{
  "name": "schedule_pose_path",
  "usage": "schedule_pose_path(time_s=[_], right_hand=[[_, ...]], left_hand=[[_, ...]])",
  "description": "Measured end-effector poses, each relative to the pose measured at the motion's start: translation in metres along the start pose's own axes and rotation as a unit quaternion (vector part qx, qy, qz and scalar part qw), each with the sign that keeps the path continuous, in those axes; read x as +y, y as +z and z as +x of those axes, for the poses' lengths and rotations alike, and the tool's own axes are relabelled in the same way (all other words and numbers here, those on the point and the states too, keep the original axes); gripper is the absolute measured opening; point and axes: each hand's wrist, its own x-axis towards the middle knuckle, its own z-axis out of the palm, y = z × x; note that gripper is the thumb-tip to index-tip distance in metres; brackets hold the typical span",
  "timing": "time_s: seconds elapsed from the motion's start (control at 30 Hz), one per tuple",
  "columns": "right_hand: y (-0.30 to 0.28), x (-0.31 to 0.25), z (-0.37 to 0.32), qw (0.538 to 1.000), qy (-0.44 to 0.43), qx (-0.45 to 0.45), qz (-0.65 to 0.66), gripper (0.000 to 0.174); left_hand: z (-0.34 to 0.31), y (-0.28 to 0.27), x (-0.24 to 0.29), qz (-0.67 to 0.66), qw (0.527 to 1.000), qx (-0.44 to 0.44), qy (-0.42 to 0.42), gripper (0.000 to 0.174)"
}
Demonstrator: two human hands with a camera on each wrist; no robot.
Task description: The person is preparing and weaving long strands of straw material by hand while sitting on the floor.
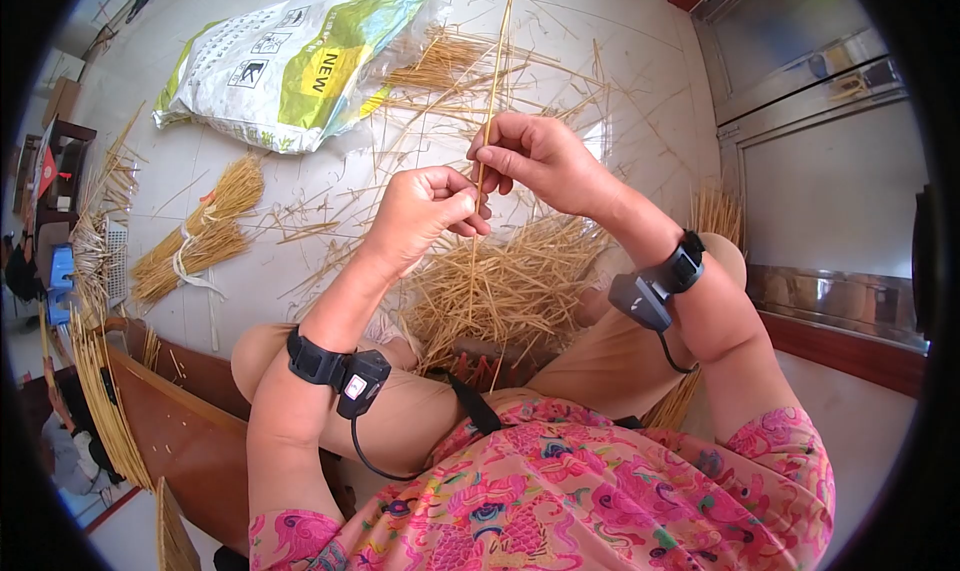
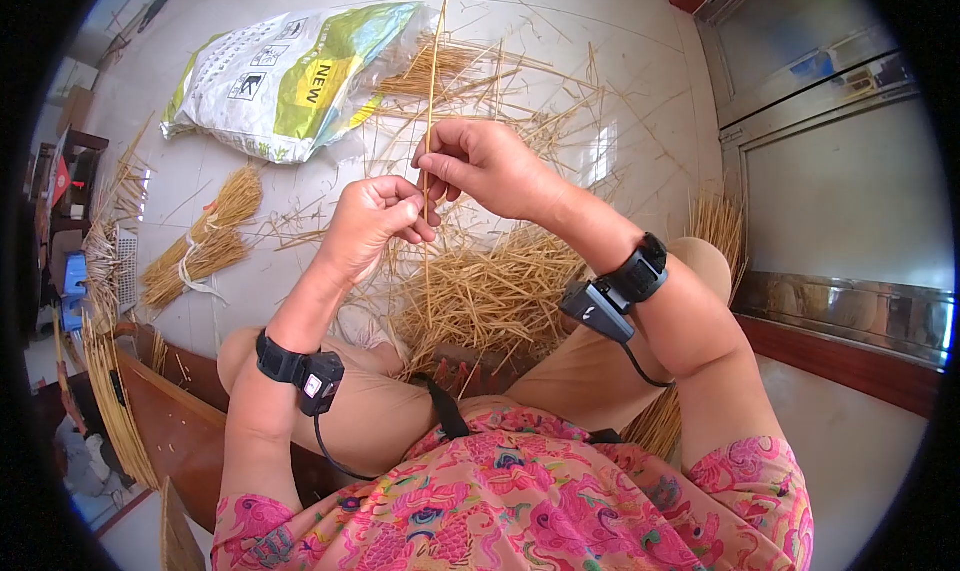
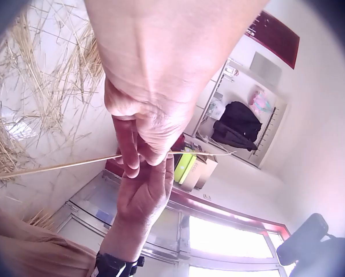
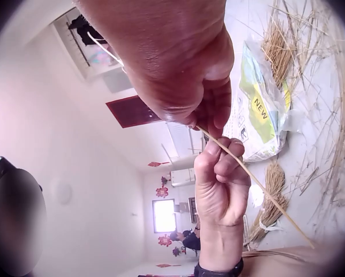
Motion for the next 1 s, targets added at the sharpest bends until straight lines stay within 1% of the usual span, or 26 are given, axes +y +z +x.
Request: schedule_pose_path(time_s=[0.2,0.33,0.43,0.5,0.57,0.7,0.8,1.0], right_hand=[[0.002,0.000,-0.001,1.000,0.000,-0.004,0.015,0.014],[0.000,0.004,0.001,0.999,-0.020,-0.007,0.033,0.014],[-0.001,0.004,0.000,0.996,-0.035,-0.018,0.081,0.016],[-0.004,-0.002,-0.001,0.993,-0.029,-0.012,0.115,0.017],[-0.009,-0.001,-0.001,0.986,-0.028,-0.020,0.166,0.018],[-0.010,-0.006,-0.002,0.995,-0.035,-0.008,0.095,0.017],[-0.007,-0.004,-0.001,0.997,-0.038,-0.006,0.060,0.016],[-0.003,-0.001,-0.001,0.998,-0.037,-0.014,0.039,0.014]], left_hand=[[0.003,-0.003,-0.005,-0.002,1.000,-0.008,0.010,0.007],[0.003,-0.003,-0.006,-0.014,1.000,0.010,0.013,0.007],[0.003,-0.002,-0.006,0.001,1.000,0.027,-0.005,0.006],[0.003,-0.002,-0.005,0.015,0.999,0.042,-0.017,0.007],[0.002,-0.004,-0.004,0.003,0.999,0.037,-0.020,0.009],[-0.002,0.001,0.005,-0.059,0.998,0.011,0.006,0.012],[-0.001,-0.001,0.001,-0.048,0.999,0.003,0.020,0.014],[0.001,-0.002,-0.004,-0.022,0.999,0.010,0.021,0.010]])
